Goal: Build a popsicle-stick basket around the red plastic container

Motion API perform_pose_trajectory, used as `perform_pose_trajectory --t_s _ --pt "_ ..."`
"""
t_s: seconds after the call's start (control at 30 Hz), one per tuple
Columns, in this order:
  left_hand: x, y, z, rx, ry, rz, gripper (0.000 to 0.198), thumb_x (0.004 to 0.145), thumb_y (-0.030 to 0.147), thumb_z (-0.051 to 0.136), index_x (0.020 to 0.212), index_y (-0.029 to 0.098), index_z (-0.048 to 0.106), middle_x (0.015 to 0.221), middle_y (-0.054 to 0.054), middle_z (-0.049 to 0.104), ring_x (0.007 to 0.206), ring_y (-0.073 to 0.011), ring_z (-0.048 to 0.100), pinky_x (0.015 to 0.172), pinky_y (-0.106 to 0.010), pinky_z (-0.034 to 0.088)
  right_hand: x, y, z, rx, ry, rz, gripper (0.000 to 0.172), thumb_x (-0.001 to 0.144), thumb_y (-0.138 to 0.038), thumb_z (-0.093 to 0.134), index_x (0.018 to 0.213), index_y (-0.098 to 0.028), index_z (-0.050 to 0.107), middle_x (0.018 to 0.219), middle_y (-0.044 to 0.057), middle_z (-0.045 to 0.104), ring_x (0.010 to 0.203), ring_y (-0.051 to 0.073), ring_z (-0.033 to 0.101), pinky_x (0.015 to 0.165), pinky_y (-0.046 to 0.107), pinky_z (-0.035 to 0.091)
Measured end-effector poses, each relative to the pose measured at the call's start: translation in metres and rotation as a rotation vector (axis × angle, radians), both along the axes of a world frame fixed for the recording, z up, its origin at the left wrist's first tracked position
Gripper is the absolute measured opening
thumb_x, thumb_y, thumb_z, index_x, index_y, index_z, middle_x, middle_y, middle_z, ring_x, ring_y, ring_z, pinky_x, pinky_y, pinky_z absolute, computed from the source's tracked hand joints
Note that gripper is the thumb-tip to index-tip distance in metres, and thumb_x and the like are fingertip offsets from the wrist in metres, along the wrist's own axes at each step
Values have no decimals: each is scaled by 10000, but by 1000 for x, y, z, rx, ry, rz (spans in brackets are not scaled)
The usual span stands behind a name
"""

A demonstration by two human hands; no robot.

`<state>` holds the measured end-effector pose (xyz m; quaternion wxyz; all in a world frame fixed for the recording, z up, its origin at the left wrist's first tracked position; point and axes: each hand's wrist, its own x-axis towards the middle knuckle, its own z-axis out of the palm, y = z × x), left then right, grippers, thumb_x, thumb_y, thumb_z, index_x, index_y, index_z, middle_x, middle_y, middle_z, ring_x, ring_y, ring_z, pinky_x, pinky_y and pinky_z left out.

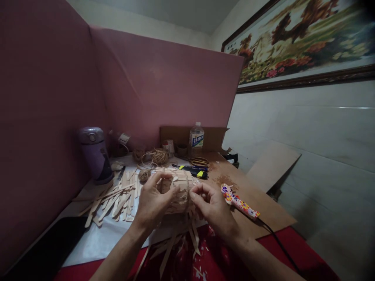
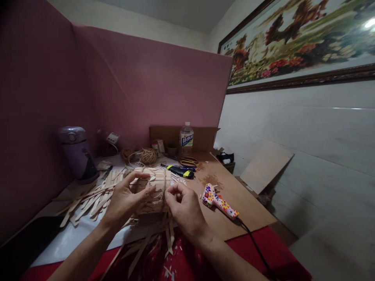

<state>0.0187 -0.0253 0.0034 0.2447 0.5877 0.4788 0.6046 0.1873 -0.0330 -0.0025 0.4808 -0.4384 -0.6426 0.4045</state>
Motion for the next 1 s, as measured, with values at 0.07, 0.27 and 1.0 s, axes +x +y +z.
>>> perform_pose_trajectory --t_s 0.07,0.27,1.0 --pt "1 -1 2 -4 4 7 235 648 299 736 854 206 668 862 -29 683 794 -187 634 683 -273 505 0 -6 -1 39 -34 -4 171 854 -320 535 767 -181 582 555 -52 500 483 85 447 468 194 363" --pt "2 -3 9 -28 -2 26 203 649 287 701 829 199 674 803 -19 671 789 -194 634 683 -277 505 -2 -16 -4 130 -113 -23 149 865 -284 521 826 -171 612 690 -5 595 609 110 517 533 197 394" --pt "2 -4 13 -76 28 -3 240 621 249 620 851 185 642 859 -32 654 771 -187 602 665 -280 481 -5 -27 -10 491 -389 -97 255 900 -137 457 1038 -204 660 923 33 729 823 155 680 734 233 483"
